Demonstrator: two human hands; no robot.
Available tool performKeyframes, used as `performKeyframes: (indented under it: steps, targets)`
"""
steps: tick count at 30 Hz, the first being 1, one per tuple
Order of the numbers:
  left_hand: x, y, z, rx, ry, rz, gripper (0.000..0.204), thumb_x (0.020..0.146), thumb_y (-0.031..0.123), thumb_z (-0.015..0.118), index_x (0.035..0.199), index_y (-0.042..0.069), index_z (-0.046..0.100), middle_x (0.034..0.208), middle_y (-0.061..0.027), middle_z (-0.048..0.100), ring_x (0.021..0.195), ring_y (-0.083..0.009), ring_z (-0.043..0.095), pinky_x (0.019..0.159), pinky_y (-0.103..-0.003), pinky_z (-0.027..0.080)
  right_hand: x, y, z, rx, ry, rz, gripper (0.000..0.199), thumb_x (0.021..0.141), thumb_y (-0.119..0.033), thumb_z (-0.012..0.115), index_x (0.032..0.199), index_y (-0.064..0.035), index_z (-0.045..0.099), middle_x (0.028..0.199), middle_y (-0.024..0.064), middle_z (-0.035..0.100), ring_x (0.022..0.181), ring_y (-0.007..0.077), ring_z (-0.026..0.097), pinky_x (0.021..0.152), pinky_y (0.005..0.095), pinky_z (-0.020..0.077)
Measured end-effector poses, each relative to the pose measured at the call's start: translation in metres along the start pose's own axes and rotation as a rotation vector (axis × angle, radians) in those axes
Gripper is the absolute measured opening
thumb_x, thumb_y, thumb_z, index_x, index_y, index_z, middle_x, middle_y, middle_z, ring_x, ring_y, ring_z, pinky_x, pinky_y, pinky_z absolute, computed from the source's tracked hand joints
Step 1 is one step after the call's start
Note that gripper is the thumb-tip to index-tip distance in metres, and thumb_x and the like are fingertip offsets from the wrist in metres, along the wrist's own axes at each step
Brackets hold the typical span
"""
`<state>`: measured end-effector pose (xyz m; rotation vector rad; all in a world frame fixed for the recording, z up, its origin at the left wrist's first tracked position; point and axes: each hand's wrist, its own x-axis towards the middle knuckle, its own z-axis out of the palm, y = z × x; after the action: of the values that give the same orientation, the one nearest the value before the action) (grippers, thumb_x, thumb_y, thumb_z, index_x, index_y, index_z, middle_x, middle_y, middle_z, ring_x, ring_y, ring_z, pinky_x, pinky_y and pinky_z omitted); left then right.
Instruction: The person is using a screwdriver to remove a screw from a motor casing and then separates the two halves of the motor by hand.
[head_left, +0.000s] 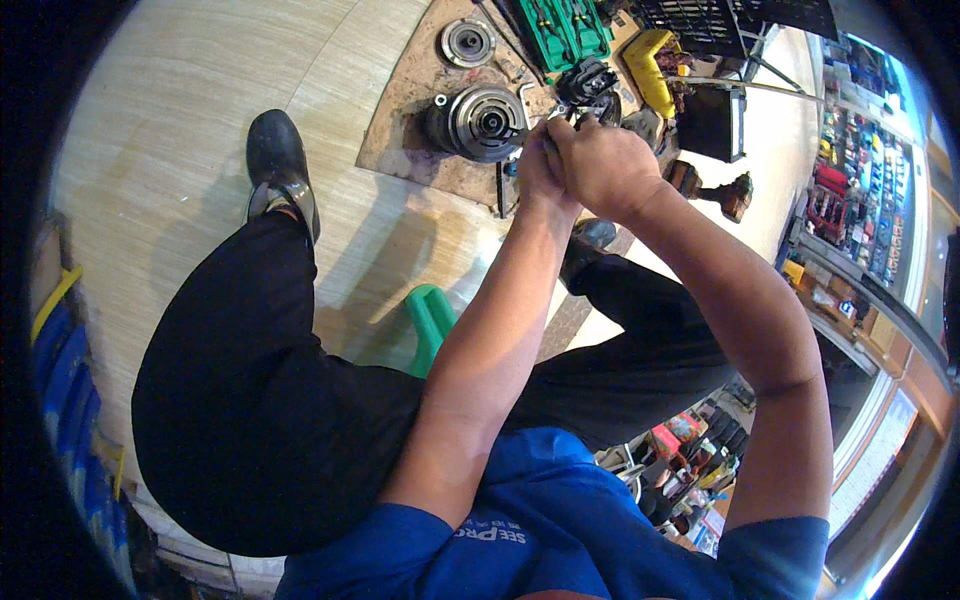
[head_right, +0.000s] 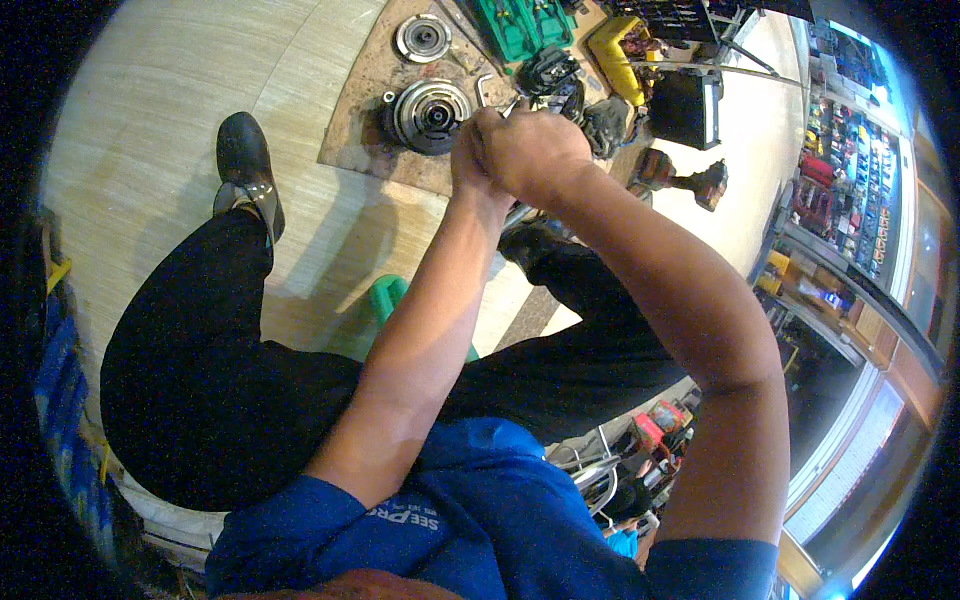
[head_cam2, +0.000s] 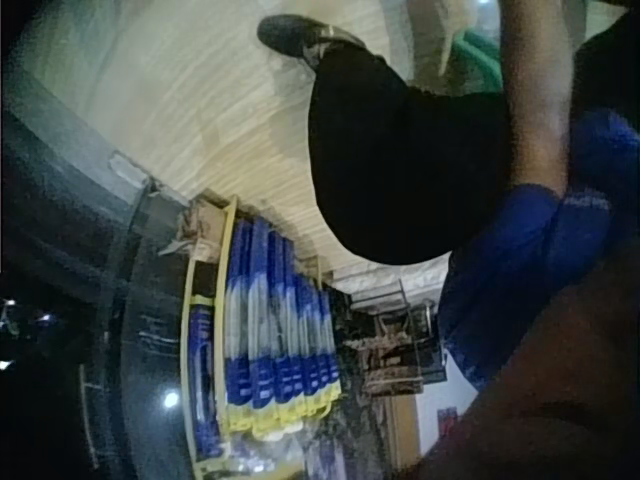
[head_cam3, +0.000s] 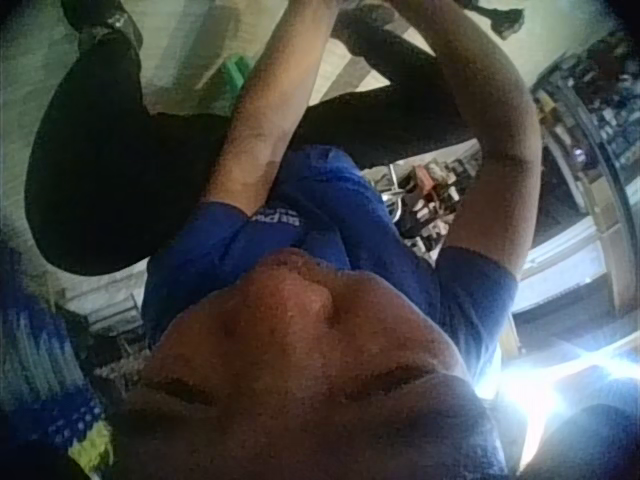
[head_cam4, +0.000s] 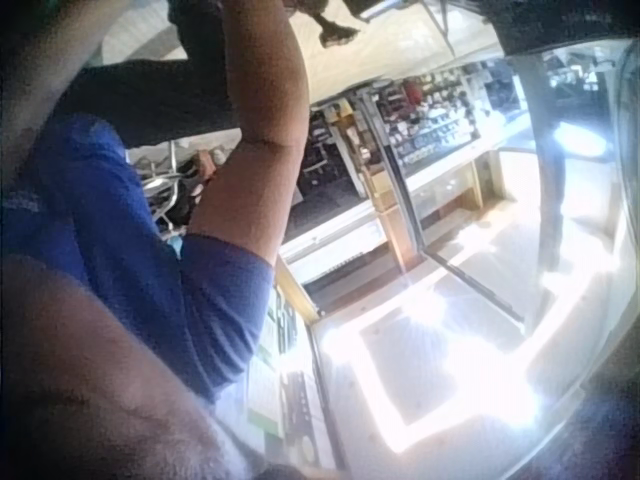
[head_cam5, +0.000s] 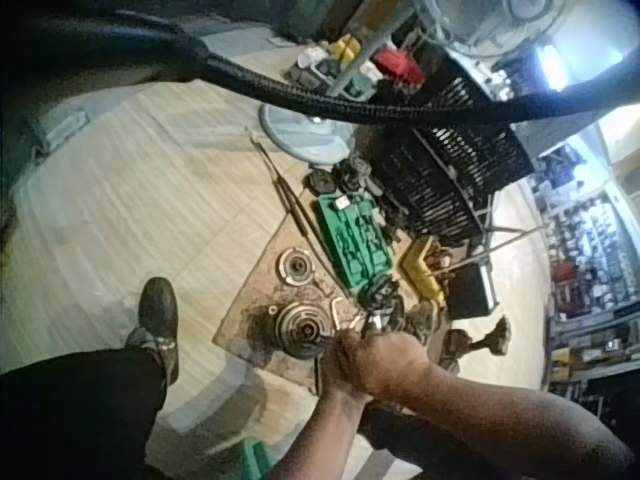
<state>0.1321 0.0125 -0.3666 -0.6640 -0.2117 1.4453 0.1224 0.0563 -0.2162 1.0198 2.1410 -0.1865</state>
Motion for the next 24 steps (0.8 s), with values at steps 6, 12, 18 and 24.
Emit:
performKeyframes:
  steps: [6,12,18,24]
  targets:
    - [-0.007,0.006,0.010,0.083,-0.033,0.029,0.037,0.102,0.033,0.037,0.094,0.008,0.064,0.093,-0.0103,0.069,0.086,-0.0236,0.068,0.079,-0.038,0.056,-0.001,-0.010,-0.007,-0.001,-0.018,0.039,0.038,0.103,-0.039,0.043,0.114,-0.0045,0.055,0.092,0.0251,0.067,0.085,0.0421,0.070,0.074,0.0512,0.0559]
    - [0.001,0.016,-0.008,-0.004,-0.149,-0.011,0.029,0.094,0.024,0.051,0.072,0.012,0.065,0.086,-0.0104,0.069,0.081,-0.0254,0.067,0.074,-0.042,0.055,0.004,-0.013,-0.009,0.003,-0.043,0.016,0.040,0.103,-0.040,0.042,0.115,-0.0037,0.056,0.094,0.0259,0.069,0.088,0.0427,0.070,0.077,0.0519,0.0554]
    - [0.014,0.007,-0.008,1.211,0.041,0.501,0.028,0.098,0.023,0.042,0.096,0.005,0.063,0.092,-0.0117,0.067,0.083,-0.0246,0.067,0.074,-0.040,0.056,0.014,-0.026,-0.024,-0.061,-0.043,0.054,0.032,0.095,-0.028,0.057,0.111,-0.0003,0.064,0.102,0.0234,0.071,0.097,0.0374,0.072,0.082,0.0457,0.0583]
    - [0.023,0.004,-0.014,0.671,0.055,0.353,0.031,0.099,0.024,0.039,0.105,0.002,0.060,0.101,-0.0143,0.066,0.087,-0.0268,0.066,0.078,-0.041,0.055,0.016,-0.037,-0.042,-0.079,-0.147,0.010,0.031,0.086,-0.013,0.062,0.110,0.0064,0.063,0.105,0.0260,0.070,0.097,0.0385,0.071,0.084,0.0453,0.0578]
